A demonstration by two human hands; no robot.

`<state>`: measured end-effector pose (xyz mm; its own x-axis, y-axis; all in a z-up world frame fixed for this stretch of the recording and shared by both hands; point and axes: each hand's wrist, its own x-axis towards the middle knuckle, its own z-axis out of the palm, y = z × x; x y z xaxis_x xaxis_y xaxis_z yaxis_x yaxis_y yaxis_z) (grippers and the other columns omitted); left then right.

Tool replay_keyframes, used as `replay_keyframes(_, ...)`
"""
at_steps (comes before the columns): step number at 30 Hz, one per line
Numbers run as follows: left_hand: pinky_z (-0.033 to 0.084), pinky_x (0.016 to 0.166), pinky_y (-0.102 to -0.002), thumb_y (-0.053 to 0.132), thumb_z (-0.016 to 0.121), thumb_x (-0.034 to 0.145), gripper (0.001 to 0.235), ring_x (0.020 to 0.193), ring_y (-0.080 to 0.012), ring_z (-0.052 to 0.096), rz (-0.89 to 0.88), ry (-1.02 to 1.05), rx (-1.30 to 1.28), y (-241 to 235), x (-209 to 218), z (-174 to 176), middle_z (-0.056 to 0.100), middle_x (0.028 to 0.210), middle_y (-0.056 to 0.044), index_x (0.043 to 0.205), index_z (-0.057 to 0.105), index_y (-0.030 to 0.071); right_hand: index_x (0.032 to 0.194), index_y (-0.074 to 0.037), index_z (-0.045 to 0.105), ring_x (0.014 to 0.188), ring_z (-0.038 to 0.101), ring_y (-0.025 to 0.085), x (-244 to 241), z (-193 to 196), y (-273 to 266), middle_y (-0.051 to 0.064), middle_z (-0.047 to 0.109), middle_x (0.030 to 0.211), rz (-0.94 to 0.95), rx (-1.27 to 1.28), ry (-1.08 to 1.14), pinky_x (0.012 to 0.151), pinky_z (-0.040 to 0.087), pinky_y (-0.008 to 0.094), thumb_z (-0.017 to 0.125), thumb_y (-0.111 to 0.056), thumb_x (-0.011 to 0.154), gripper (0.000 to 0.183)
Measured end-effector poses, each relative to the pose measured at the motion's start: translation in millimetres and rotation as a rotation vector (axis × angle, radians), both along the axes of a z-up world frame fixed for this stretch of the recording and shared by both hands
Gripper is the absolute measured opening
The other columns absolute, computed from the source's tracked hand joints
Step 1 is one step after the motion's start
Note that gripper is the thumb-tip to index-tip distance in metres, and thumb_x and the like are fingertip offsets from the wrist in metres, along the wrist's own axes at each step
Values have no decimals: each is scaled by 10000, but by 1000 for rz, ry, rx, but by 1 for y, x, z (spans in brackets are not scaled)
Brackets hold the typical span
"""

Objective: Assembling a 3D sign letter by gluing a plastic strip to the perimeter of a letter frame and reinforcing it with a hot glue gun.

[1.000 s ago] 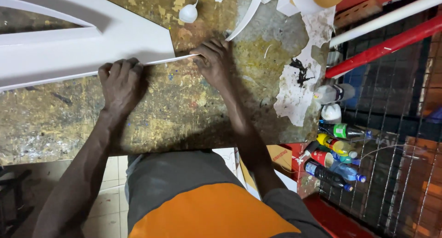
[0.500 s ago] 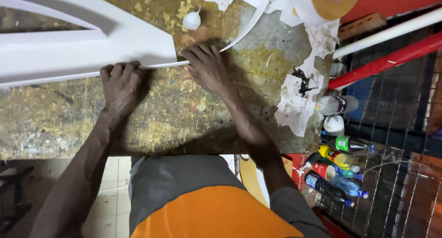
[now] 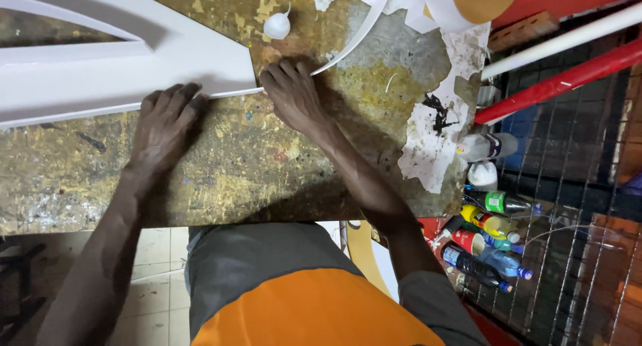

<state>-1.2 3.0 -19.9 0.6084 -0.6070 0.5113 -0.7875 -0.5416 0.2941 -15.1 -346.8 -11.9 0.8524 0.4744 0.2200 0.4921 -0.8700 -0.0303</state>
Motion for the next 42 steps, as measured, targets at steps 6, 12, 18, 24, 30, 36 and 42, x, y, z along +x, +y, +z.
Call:
replay_keyframes(6, 456, 1178, -500, 368, 1078, 1061, 527, 1456, -368, 693, 292, -120, 97, 63, -9, 42, 821, 1428, -121, 1385, 763, 96, 1177, -60, 702, 1079, 610, 279, -11, 37, 17, 81, 707, 1213, -61, -62, -47, 884, 452, 434, 701, 109, 986, 255)
replay_keyframes(12, 417, 1016, -426, 463, 940, 1007, 413, 1128, -279, 650, 353, -135, 282, 92, -5, 4, 825, 1314, -14, 1322, 838, 217, 1130, -82, 699, 964, 647, 264, -5, 40, 19, 71, 724, 1156, -68, -70, -7, 850, 460, 425, 714, 79, 984, 218)
replay_keyframes(18, 381, 927, -440, 324, 1101, 1118, 384, 1042, -272, 655, 323, -311, 116, 60, -5, 42, 772, 1152, 6, 1136, 732, 222, 1108, -92, 682, 911, 634, 242, -5, 36, 19, 66, 714, 1108, -90, -78, -27, 820, 440, 398, 692, 104, 949, 252)
replay_keyframes(24, 391, 932, -439, 475, 1037, 802, 483, 1157, -264, 606, 310, -236, 257, 88, 3, -16, 754, 1276, 25, 1162, 798, 259, 1153, -119, 675, 1001, 675, 296, -5, 44, 20, 78, 710, 1141, -106, -60, 51, 918, 487, 457, 902, -227, 977, 306)
replay_keyframes(30, 408, 917, -494, 261, 929, 971, 279, 1099, -337, 632, 269, -276, 56, 79, 2, -13, 810, 1264, -77, 1062, 683, 166, 1311, -103, 646, 1147, 650, 280, -7, 45, 61, 121, 683, 1306, -100, -59, 17, 1009, 545, 464, 782, -480, 1101, 452)
replay_keyframes(36, 400, 914, -486, 314, 1020, 1136, 292, 997, -308, 675, 322, -248, 21, 56, -4, 36, 817, 1109, -15, 1070, 749, 225, 1249, -147, 599, 941, 547, 226, -3, 55, 86, 47, 602, 1109, -73, -56, -54, 850, 464, 390, 752, -128, 1039, 261)
replay_keyframes(42, 390, 960, -471, 387, 1019, 1125, 261, 1036, -262, 682, 343, -215, 56, 59, -1, 29, 822, 1142, 26, 1034, 820, 243, 1265, -149, 610, 964, 565, 256, 0, 46, 85, 77, 612, 1151, -83, -63, -38, 822, 457, 425, 782, -135, 1015, 304)
